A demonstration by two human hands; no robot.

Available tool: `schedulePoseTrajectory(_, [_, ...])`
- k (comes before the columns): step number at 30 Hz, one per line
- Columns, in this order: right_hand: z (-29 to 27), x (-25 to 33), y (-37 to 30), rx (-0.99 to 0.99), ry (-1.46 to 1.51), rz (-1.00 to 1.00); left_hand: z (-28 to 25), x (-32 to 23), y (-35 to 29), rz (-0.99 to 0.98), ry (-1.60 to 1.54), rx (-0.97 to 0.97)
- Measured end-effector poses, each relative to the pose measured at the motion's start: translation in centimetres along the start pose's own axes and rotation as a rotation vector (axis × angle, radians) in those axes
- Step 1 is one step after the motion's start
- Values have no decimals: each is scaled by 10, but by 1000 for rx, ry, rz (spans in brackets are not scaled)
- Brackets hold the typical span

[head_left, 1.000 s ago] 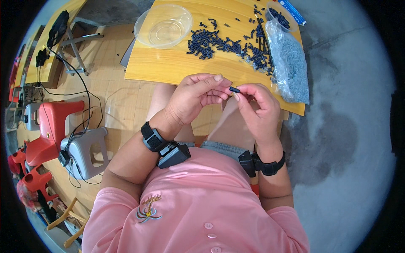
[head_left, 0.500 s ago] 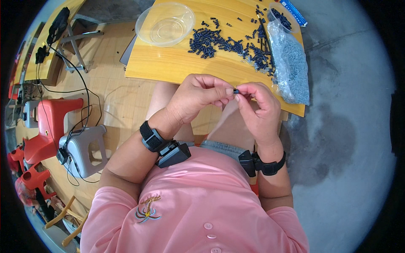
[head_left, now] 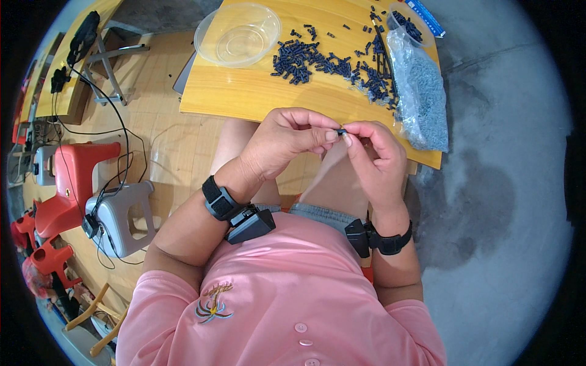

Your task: Sorting and assembling small black and blue plastic or rubber components at a table.

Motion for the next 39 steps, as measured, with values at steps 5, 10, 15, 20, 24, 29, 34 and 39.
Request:
schedulePoseTrajectory(5, [2,-4,0,4,20,13,-4,7,2,-40,-24,-2])
schedulePoseTrajectory(10, [4,-5,1,25,-5,34,-4,11,2,-87,65,-7])
schedulePoseTrajectory(15, [8,-4,1,44,-48,16,-8,17,2,-133,62,-14])
schedulePoseTrajectory(20, [12,8,3,87,-127,-84,-10,16,2,-125,-15,-13])
schedulePoseTrajectory(24, [17,13,3,87,-260,-149,-11,18,3,-140,-42,-19])
schedulePoseTrajectory(29, [18,10,2,84,-263,-153,-13,21,3,-166,-77,-14])
schedulePoseTrajectory(34, [16,5,2,69,-234,-106,-14,22,2,-197,-116,-51])
schedulePoseTrajectory(39, [16,-6,0,86,-91,-19,-15,22,2,-207,-121,-59])
Point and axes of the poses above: each hand's wrist, its own y-axis towards the middle knuckle, its own z-axis out of the palm, x = y × z, the point moved 10 cm from there along y, towards the middle knuckle, and after that the axes turned 2 degrees about -y, right-handed, at the moved point
